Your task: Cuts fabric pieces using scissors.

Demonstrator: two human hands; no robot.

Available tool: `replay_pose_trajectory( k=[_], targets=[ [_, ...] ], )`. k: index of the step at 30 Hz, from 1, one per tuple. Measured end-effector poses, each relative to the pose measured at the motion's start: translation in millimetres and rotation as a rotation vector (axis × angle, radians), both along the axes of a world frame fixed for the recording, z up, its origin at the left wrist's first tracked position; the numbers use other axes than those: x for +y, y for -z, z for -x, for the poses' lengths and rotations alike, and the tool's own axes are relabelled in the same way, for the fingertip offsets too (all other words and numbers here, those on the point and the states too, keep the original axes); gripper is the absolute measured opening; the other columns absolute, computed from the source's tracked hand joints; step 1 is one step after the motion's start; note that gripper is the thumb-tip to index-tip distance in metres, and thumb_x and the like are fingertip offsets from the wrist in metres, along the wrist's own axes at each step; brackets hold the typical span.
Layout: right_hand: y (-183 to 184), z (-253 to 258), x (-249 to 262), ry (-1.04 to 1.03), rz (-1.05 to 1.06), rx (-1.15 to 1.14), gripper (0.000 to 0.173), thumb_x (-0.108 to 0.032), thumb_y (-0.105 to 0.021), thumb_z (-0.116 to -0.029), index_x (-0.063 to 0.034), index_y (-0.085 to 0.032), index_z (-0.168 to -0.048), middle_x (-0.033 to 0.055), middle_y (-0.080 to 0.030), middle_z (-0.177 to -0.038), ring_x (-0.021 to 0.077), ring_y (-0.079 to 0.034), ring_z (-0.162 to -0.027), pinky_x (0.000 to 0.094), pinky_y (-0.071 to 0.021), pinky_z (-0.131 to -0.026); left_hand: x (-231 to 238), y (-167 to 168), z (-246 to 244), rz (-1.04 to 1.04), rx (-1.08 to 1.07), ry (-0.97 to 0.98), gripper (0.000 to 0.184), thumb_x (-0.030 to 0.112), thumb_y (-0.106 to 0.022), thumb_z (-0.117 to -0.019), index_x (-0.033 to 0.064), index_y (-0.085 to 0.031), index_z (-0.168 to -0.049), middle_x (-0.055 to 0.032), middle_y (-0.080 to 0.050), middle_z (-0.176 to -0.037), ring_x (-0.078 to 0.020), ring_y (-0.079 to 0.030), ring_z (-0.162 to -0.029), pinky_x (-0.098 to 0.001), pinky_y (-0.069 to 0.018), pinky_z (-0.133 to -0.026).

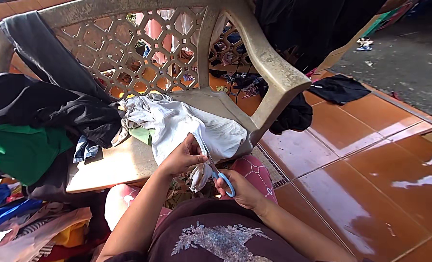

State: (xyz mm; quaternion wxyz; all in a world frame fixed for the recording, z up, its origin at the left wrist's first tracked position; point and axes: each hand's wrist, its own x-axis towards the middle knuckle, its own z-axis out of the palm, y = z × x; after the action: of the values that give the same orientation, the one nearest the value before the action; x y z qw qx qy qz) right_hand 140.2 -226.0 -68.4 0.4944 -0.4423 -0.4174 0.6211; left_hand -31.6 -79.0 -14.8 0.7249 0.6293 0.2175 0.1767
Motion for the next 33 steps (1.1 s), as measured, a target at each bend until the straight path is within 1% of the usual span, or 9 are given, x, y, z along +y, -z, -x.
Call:
replay_pose_trajectory(
  k=[5,7,10,13,17,20,24,28,33],
  targets=[
    [-4,-2,2,-0.026,0.005,0.049,0.040,-0.055,-0.079,-0.0824,-0.0189,-0.063,-0.087,-0.0130,-0.061,-0.069,-0.0042,-0.055,-0.057,0.0114,-0.0450,-0.055,-1,0,2,-0.023,0.049,0.083,0.059,-0.004,-0.070,-0.0852,0.0092,-0.033,-0.129,0.0061,-0.061,-0.086,-0.0039,-0.065,-0.078,-0.0233,-0.0558,-0.081],
    [-4,-1,2,-0.021,-0.002,0.052,0.043,-0.057,-0.079,-0.0814,-0.0185,-0.063,-0.088,-0.0128,-0.061,-0.069,-0.0042,-0.055,-0.057,0.0112,-0.0448,-0.055,-2,2,0,-0.030,0.042,0.105,0.062,-0.003,-0.071,-0.0845,0.0087,-0.032,-0.131,0.0059,-0.062,-0.087,-0.0039,-0.065,-0.079,-0.0231,-0.0558,-0.080],
    [-5,-1,1,-0.002,-0.001,0.025,0.038,-0.052,-0.079,-0.0840,-0.0193,-0.061,-0.087,-0.0138,-0.060,-0.069,-0.0047,-0.055,-0.057,0.0111,-0.0452,-0.056,-2,3,0,-0.038,0.052,0.111,0.064,-0.004,-0.071,-0.0843,0.0078,-0.031,-0.133,0.0052,-0.062,-0.089,-0.0042,-0.066,-0.081,-0.0232,-0.0560,-0.081],
    [-5,-1,1,0.014,-0.012,-0.027,0.027,-0.043,-0.076,-0.0883,-0.0210,-0.061,-0.082,-0.0154,-0.058,-0.065,-0.0057,-0.053,-0.055,0.0113,-0.0439,-0.055,-2,0,1,-0.058,0.095,0.107,0.060,-0.004,-0.071,-0.0843,0.0077,-0.034,-0.129,0.0046,-0.063,-0.088,-0.0044,-0.066,-0.080,-0.0234,-0.0560,-0.080],
    [0,-2,0,0.003,0.008,-0.047,0.023,-0.037,-0.074,-0.0905,-0.0199,-0.061,-0.084,-0.0153,-0.058,-0.065,-0.0055,-0.052,-0.055,0.0116,-0.0437,-0.055,3,-5,7,-0.121,0.098,0.001,0.030,0.007,-0.071,-0.0881,0.0057,-0.050,-0.110,0.0046,-0.062,-0.090,-0.0030,-0.063,-0.082,-0.0235,-0.0543,-0.081],
    [0,-1,0,-0.008,0.031,-0.077,0.020,-0.034,-0.073,-0.0901,-0.0197,-0.060,-0.085,-0.0160,-0.057,-0.065,-0.0054,-0.053,-0.056,0.0125,-0.0448,-0.055,3,-10,8,-0.153,0.084,-0.171,0.006,0.012,-0.063,-0.0965,0.0061,-0.061,-0.098,0.0069,-0.066,-0.089,0.0002,-0.062,-0.083,-0.0217,-0.0516,-0.080],
    [-2,-2,0,-0.020,0.054,-0.058,0.021,-0.034,-0.075,-0.0882,-0.0193,-0.060,-0.085,-0.0155,-0.057,-0.065,-0.0047,-0.054,-0.056,0.0128,-0.0460,-0.057,1,-11,2,-0.165,0.090,-0.273,0.006,0.005,-0.062,-0.0970,0.0060,-0.062,-0.091,0.0066,-0.065,-0.081,-0.0002,-0.061,-0.077,-0.0217,-0.0519,-0.077],
    [-3,-5,2,-0.078,0.066,-0.039,0.026,-0.040,-0.077,-0.0863,-0.0197,-0.060,-0.085,-0.0152,-0.060,-0.066,-0.0042,-0.055,-0.056,0.0139,-0.0456,-0.055,2,-9,6,-0.132,0.056,-0.234,0.011,0.002,-0.065,-0.0920,0.0066,-0.060,-0.100,0.0059,-0.067,-0.085,-0.0018,-0.064,-0.078,-0.0219,-0.0538,-0.075],
    [-9,-7,6,-0.135,0.050,-0.045,0.026,-0.040,-0.073,-0.0890,-0.0179,-0.059,-0.088,-0.0155,-0.059,-0.067,-0.0046,-0.056,-0.058,0.0140,-0.0467,-0.057,1,-6,7,-0.043,0.009,-0.146,0.047,0.000,-0.068,-0.0865,0.0059,-0.044,-0.126,0.0028,-0.070,-0.094,-0.0069,-0.069,-0.086,-0.0253,-0.0574,-0.081]
  ],
)
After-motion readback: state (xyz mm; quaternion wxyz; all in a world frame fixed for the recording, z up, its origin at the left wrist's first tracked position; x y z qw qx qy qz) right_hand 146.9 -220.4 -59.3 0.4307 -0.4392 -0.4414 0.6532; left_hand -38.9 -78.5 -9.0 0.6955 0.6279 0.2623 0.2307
